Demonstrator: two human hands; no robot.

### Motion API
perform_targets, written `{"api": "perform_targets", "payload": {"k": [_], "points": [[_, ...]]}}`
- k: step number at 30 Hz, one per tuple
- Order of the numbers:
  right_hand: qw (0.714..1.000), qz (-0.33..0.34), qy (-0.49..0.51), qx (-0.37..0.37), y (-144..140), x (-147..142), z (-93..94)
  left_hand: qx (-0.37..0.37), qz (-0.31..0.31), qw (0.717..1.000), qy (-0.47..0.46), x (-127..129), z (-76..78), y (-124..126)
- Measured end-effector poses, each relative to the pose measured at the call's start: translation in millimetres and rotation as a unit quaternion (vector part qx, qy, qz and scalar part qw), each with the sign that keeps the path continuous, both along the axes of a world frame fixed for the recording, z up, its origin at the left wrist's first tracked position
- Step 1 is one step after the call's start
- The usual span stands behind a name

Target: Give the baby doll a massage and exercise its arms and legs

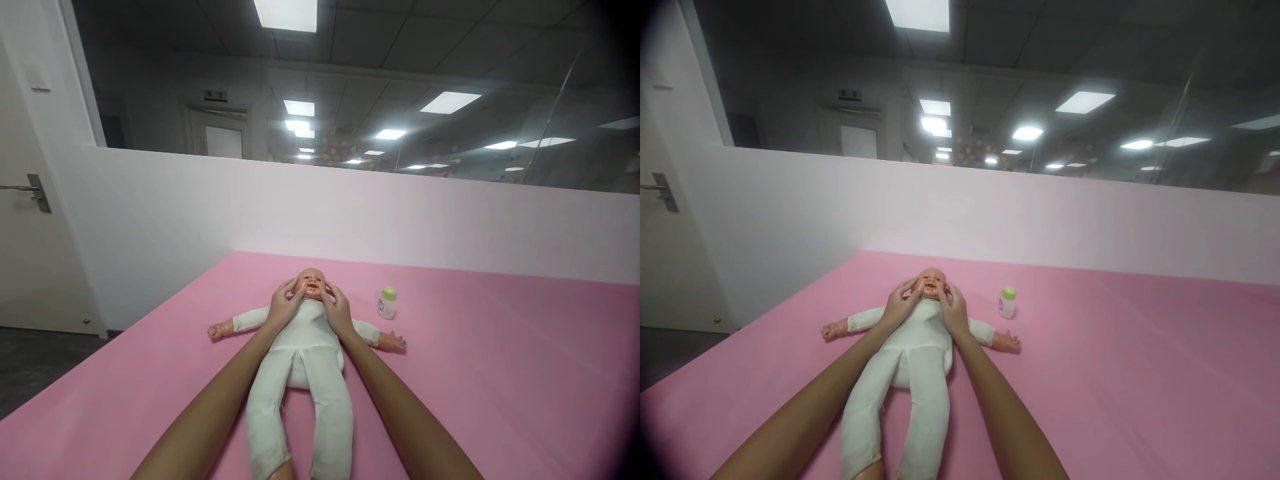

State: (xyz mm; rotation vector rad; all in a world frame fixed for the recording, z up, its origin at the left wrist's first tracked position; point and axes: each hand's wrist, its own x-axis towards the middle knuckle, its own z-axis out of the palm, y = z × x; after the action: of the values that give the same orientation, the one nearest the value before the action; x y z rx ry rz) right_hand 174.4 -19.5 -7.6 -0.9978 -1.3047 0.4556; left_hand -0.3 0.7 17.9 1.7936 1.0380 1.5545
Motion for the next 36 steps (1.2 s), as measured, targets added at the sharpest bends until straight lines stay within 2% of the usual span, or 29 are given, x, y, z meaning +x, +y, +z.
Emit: {"api": "perform_targets", "payload": {"k": [6, 36], "points": [[1.000, 0.007, 0.004, -0.004, -0.6, -0.4, 0.6, -0.015, -0.001, 1.000, -0.003, -0.4, 0.4, -0.4], [1.000, -0.003, -0.002, 0.000, -0.9, -0.4, 1.6, -0.002, -0.006, 1.000, 0.008, -0.9, -0.2, 0.6]]}}
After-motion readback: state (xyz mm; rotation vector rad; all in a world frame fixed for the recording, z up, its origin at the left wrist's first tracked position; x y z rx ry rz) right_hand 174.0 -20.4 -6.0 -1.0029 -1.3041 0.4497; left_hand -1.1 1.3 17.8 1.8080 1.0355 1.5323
